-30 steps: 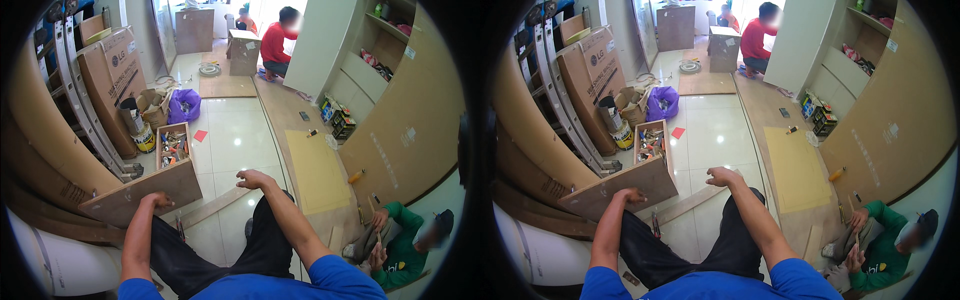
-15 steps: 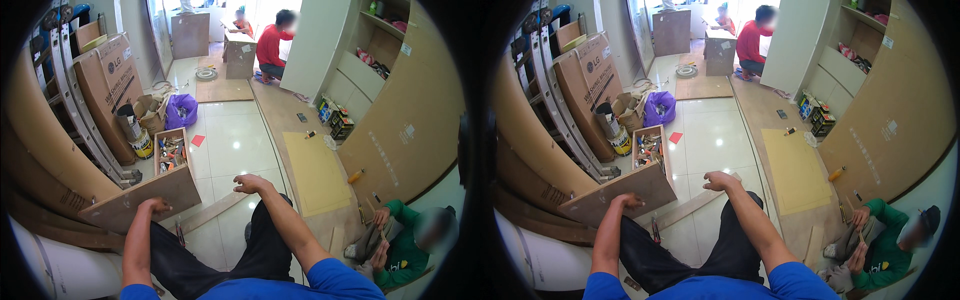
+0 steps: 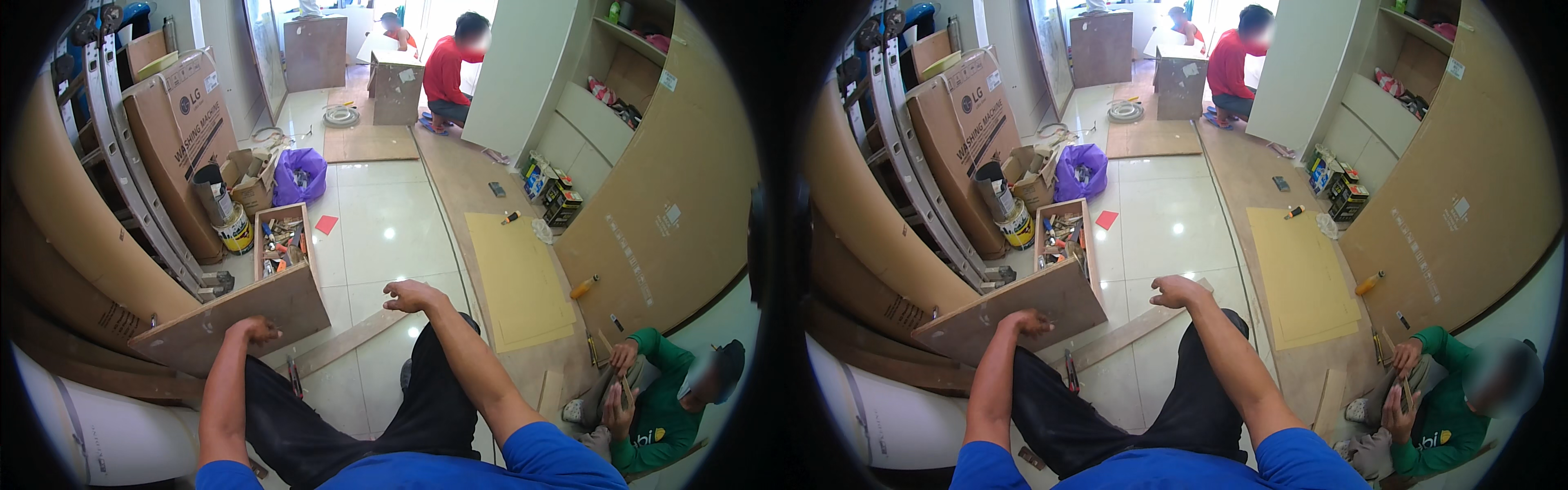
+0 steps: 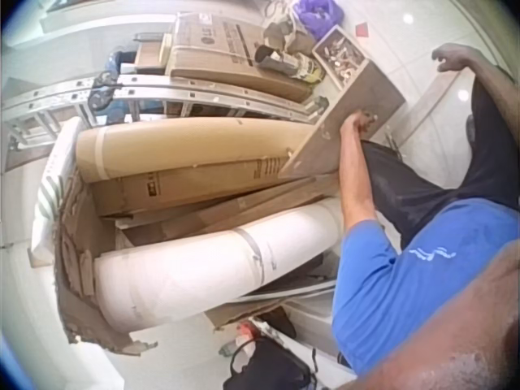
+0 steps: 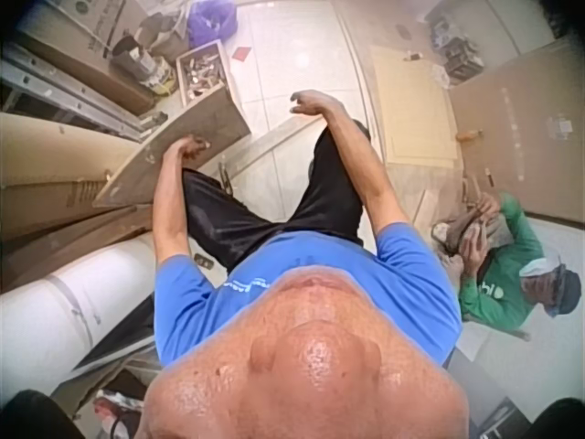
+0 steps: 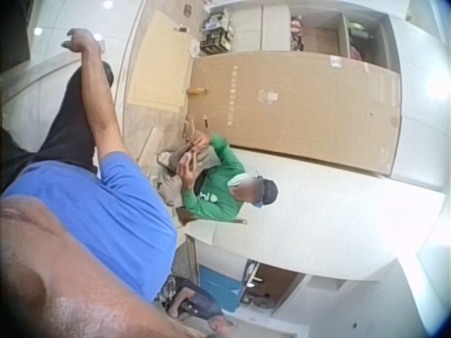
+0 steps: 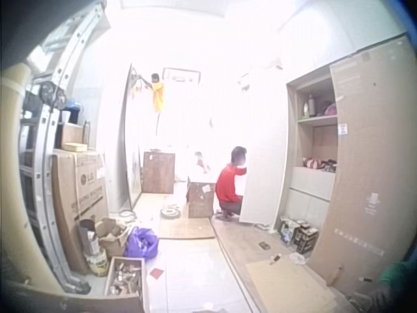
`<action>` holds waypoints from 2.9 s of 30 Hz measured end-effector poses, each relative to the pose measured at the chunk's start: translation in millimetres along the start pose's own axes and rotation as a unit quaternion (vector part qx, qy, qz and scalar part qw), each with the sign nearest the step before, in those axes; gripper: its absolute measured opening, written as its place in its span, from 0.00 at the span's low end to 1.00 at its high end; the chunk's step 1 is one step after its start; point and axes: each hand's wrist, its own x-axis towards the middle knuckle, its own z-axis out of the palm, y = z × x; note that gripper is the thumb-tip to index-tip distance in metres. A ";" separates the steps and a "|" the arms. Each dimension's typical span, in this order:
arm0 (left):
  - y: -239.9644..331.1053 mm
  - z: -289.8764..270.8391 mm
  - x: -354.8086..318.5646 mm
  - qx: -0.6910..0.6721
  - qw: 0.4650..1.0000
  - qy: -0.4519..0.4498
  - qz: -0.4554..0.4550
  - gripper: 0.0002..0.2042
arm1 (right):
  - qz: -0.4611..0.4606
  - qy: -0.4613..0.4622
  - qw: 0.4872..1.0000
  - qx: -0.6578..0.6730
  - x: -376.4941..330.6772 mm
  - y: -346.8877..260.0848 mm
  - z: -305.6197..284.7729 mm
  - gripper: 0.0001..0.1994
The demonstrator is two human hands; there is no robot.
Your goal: The person assembles a cabinet door by attaching hinges and applying edge banding. They handle a wooden door panel, metal hinges, and a strip of white edge banding, positioning and pressing the banding along the door edge.
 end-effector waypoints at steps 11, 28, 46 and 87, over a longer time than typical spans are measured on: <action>-9.8 1.6 11.3 0.027 0.999 0.025 0.017 0.30 | -0.026 0.015 0.999 -0.013 7.5 7.5 7.7 0.29; 0.5 0.1 2.5 0.003 0.997 0.052 0.054 0.24 | -0.050 0.077 0.996 -0.012 29.7 16.7 24.0 0.20; -50.3 -10.3 62.1 0.088 0.982 0.121 0.119 0.20 | 0.036 -0.039 0.998 -0.028 61.9 26.9 27.3 0.23; -10.1 4.6 11.2 0.133 0.982 0.079 0.109 0.32 | -0.019 0.052 0.998 0.000 39.1 41.0 32.8 0.21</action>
